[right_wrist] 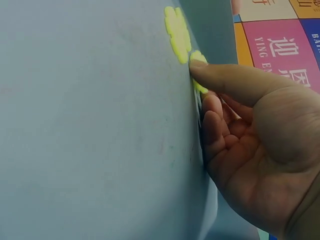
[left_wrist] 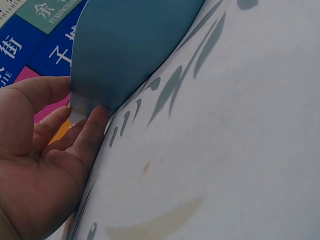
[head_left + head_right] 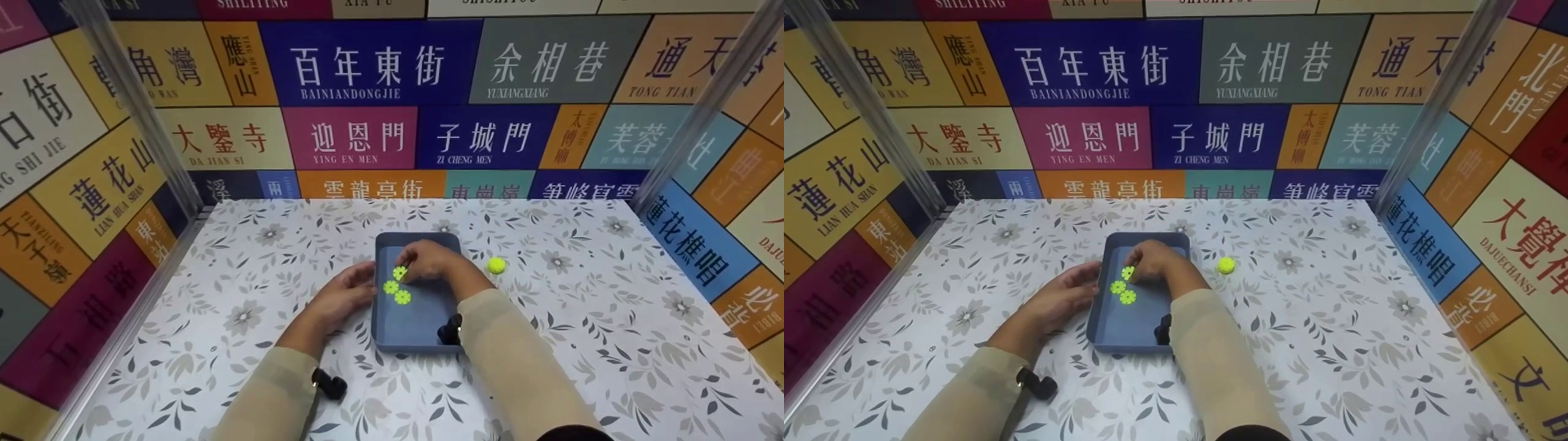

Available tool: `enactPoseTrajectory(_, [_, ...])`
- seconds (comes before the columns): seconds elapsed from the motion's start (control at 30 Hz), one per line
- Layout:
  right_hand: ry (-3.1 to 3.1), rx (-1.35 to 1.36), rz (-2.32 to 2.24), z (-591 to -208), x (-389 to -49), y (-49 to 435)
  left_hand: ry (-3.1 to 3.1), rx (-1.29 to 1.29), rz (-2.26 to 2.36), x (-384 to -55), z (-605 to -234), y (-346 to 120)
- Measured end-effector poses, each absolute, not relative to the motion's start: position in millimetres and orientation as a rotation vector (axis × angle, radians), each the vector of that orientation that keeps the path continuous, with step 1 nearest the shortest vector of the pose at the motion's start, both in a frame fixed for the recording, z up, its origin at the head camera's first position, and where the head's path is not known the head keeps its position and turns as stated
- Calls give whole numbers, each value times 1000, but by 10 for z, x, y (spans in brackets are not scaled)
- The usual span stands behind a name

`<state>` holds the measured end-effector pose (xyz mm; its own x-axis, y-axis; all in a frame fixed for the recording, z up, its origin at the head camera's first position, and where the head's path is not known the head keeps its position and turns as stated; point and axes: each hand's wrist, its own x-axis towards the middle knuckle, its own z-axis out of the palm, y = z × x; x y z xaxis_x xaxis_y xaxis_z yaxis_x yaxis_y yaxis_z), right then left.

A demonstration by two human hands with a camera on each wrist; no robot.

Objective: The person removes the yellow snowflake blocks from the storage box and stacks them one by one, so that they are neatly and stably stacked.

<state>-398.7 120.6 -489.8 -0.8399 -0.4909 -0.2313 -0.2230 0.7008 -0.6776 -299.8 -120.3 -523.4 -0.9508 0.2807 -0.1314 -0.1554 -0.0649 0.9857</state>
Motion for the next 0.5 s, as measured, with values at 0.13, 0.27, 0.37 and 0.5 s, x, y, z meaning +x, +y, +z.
enactPoseTrajectory(0.13, [2500, -587, -1001, -4912, -3982, 1213, 1920, 138, 2086, -3003, -5236, -1200])
enactPoseTrajectory(0.27, [2522, -577, -981, -4911, -3981, 1206, 1921, 135, 2082, -3007, -5242, -1203])
enactPoseTrajectory(0.37, [2543, -573, -960, -4919, -3988, 1206, 1922, 124, 2080, -3001, -5235, -1204])
enactPoseTrajectory(0.5, [2566, -595, -969, -4932, -3995, 1223, 1924, 106, 2078, -2998, -5224, -1200])
